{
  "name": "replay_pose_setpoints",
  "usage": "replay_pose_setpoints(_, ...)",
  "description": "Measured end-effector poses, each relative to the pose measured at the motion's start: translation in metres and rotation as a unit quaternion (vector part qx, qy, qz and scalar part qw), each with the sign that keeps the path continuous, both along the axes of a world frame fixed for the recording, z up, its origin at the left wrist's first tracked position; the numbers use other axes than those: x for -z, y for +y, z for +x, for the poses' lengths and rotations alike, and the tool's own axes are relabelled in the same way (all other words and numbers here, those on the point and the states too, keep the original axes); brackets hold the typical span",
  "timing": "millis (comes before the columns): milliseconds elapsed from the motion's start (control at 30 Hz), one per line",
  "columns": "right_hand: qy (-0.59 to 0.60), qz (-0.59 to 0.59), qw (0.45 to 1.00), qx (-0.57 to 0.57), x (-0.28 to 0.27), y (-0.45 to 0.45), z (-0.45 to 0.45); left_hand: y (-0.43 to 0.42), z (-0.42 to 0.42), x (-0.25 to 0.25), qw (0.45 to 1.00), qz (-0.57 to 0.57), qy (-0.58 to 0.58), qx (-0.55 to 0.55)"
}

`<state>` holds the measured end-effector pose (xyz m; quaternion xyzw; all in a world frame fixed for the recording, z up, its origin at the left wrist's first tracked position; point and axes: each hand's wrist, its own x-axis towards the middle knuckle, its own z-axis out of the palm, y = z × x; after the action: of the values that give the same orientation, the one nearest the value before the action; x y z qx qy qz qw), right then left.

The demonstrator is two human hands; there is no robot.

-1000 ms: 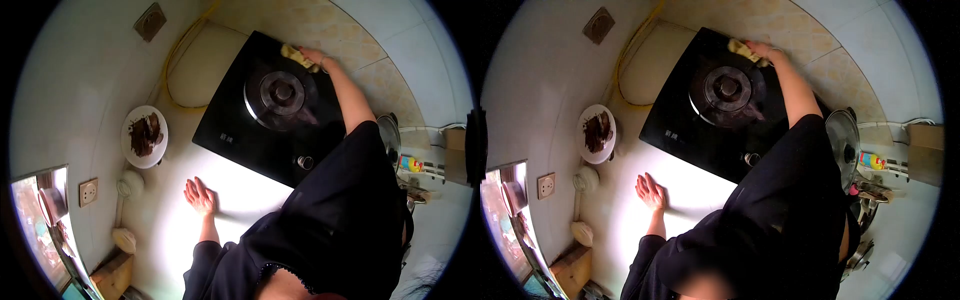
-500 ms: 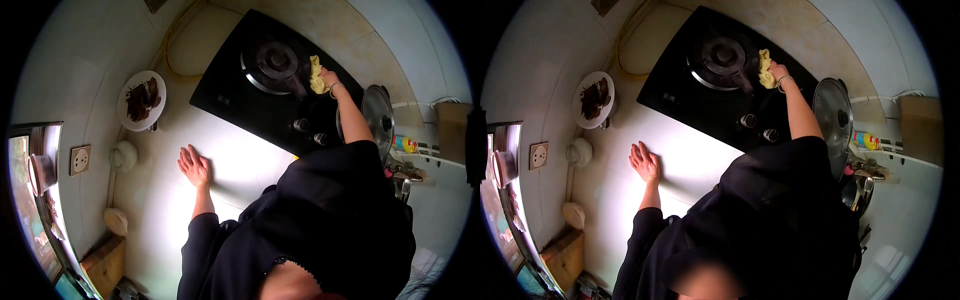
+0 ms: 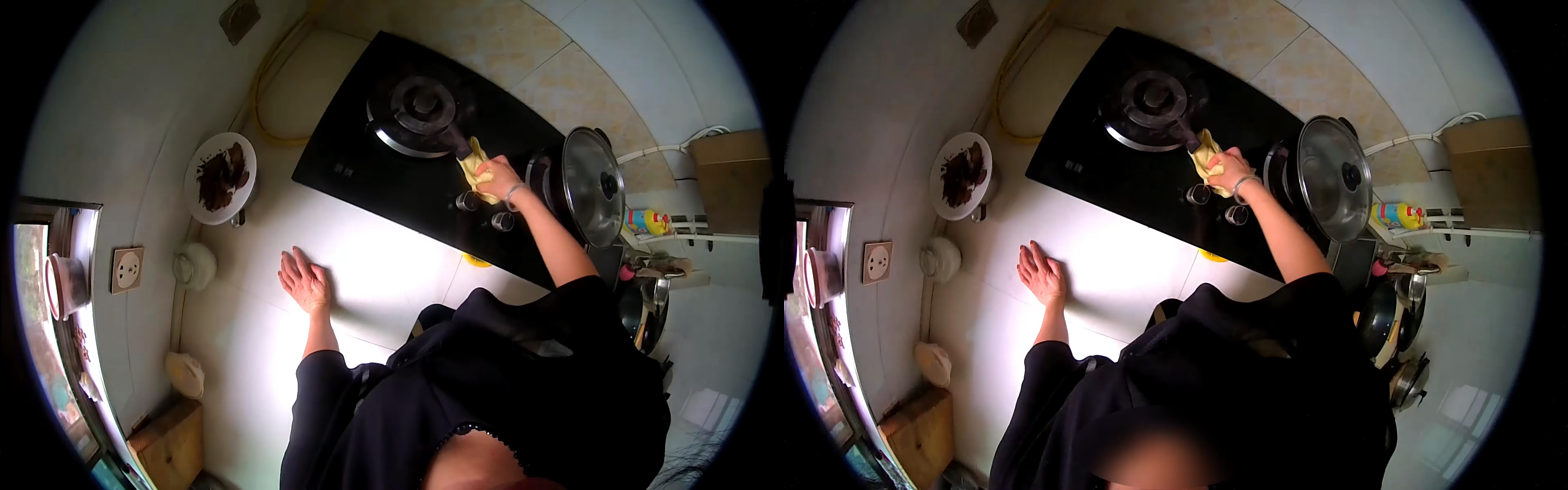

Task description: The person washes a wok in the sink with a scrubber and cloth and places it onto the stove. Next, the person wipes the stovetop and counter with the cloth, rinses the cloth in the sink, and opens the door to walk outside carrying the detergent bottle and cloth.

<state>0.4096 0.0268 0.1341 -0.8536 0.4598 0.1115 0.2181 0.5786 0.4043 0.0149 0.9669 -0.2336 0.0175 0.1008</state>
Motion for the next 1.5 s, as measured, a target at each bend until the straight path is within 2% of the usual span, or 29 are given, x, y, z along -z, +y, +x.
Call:
replay_pose_setpoints(33, -0.002, -0.003, 1.000, 0.002, 0.001, -0.003, 0.008, -0.005, 0.002, 0.001, 1.000, -0.003, -0.002, 0.002)
replay_pose_setpoints(133, 0.046, -0.148, 0.978, 0.141, 0.014, -0.033, 0.027, -0.003, 0.000, 0.000, 1.000, -0.004, 0.011, -0.008)
replay_pose_setpoints(167, 0.069, -0.156, 0.976, 0.132, 0.022, -0.039, 0.023, 0.002, -0.001, -0.004, 1.000, -0.002, 0.012, -0.008)
replay_pose_setpoints(300, 0.042, -0.235, 0.957, 0.168, 0.033, -0.096, 0.042, -0.003, 0.002, 0.002, 1.000, 0.017, 0.003, -0.011)
replay_pose_setpoints(333, 0.075, -0.251, 0.953, 0.150, 0.026, -0.117, 0.050, -0.003, 0.006, 0.003, 1.000, 0.027, 0.009, -0.013)
replay_pose_setpoints(400, 0.079, -0.281, 0.945, 0.148, 0.047, -0.152, 0.042, -0.003, 0.005, 0.000, 1.000, 0.023, 0.019, -0.007)
replay_pose_setpoints(500, 0.110, -0.282, 0.941, 0.154, 0.050, -0.184, 0.033, -0.004, 0.005, 0.002, 1.000, 0.020, 0.016, -0.009)
replay_pose_setpoints(600, 0.133, -0.244, 0.944, 0.179, 0.042, -0.167, 0.048, -0.005, 0.006, 0.002, 0.999, 0.033, 0.011, -0.010)
replay_pose_setpoints(700, 0.099, -0.215, 0.940, 0.245, 0.043, -0.148, 0.051, -0.005, 0.005, 0.002, 0.999, 0.031, 0.009, -0.009)
replay_pose_setpoints(767, 0.171, -0.201, 0.952, 0.155, 0.045, -0.132, 0.042, -0.005, 0.006, 0.004, 1.000, 0.030, 0.006, -0.003)
replay_pose_setpoints(833, 0.135, -0.191, 0.966, 0.114, 0.024, -0.090, 0.035, -0.004, 0.004, 0.002, 1.000, 0.018, 0.000, -0.003)
replay_pose_setpoints(900, 0.109, -0.113, 0.985, 0.066, 0.008, -0.068, 0.026, -0.005, 0.004, 0.002, 1.000, 0.025, -0.001, -0.003)
replay_pose_setpoints(1000, 0.056, -0.089, 0.994, 0.029, 0.002, -0.031, 0.015, -0.004, 0.003, 0.006, 1.000, 0.017, -0.012, -0.003)
replay_pose_setpoints(1167, 0.041, -0.063, 0.996, 0.044, -0.006, 0.022, 0.007, 0.000, 0.001, 0.009, 1.000, 0.005, -0.020, -0.004)
replay_pose_setpoints(1233, 0.007, -0.100, 0.994, 0.054, -0.004, 0.043, 0.000, 0.000, 0.000, 0.009, 1.000, -0.009, -0.026, 0.001)
replay_pose_setpoints(1267, 0.015, -0.044, 0.997, 0.057, -0.007, 0.048, -0.001, 0.000, -0.001, 0.010, 0.999, -0.007, -0.036, -0.004)
replay_pose_setpoints(1400, 0.022, -0.078, 0.996, 0.034, 0.001, 0.069, -0.011, 0.002, 0.001, 0.017, 0.998, -0.002, -0.067, -0.003)
replay_pose_setpoints(1500, -0.015, -0.012, 0.995, 0.096, 0.005, 0.076, -0.017, 0.002, 0.001, 0.019, 0.997, -0.012, -0.074, 0.005)
